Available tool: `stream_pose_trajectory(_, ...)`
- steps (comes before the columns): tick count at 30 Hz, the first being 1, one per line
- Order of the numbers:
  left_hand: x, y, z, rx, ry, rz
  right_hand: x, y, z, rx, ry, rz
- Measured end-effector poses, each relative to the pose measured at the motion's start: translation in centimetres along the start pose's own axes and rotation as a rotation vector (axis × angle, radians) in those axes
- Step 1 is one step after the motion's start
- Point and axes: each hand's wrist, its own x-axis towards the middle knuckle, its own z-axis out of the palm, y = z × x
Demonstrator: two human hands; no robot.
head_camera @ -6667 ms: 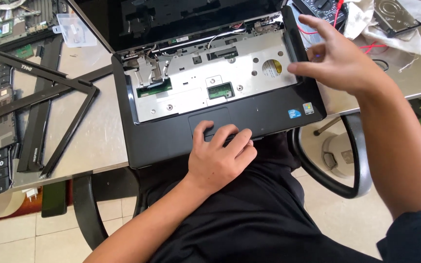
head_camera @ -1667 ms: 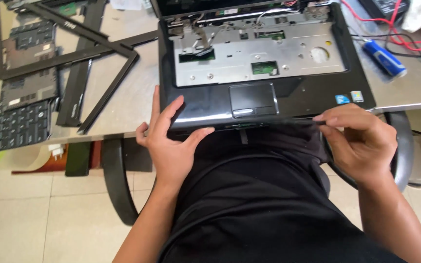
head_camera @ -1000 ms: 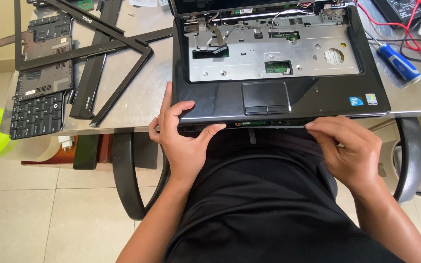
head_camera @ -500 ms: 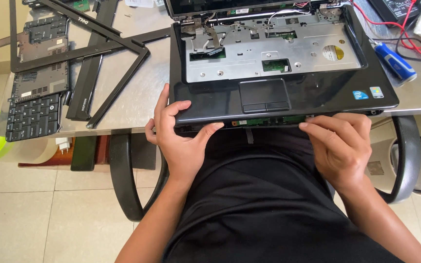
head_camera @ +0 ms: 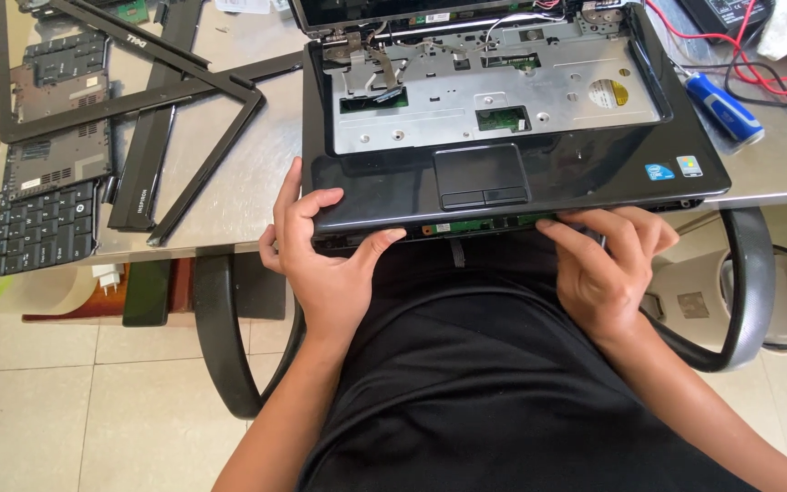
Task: Connecting internal ribbon cables and snapping the top casing onto a laptop during reassembly.
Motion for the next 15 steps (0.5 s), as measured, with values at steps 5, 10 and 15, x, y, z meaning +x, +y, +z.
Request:
stream_pose_trajectory(5,0.0,0.1,0.1,0.009,0.012,0.009,-0.1,-0.4,0.5,-0.009,0.027,-0.007)
stream_pose_trajectory(10,-0.1,0.1,0.1,0.005,0.019,0.014,-0.6,-0.2,1.0,-0.034,0.028,-0.001)
stream_pose_trajectory(15,0.0,0.0,0.0,0.010,0.006,0.006,-1.7,-0.5,1.2,-0.116,0.046,0.089)
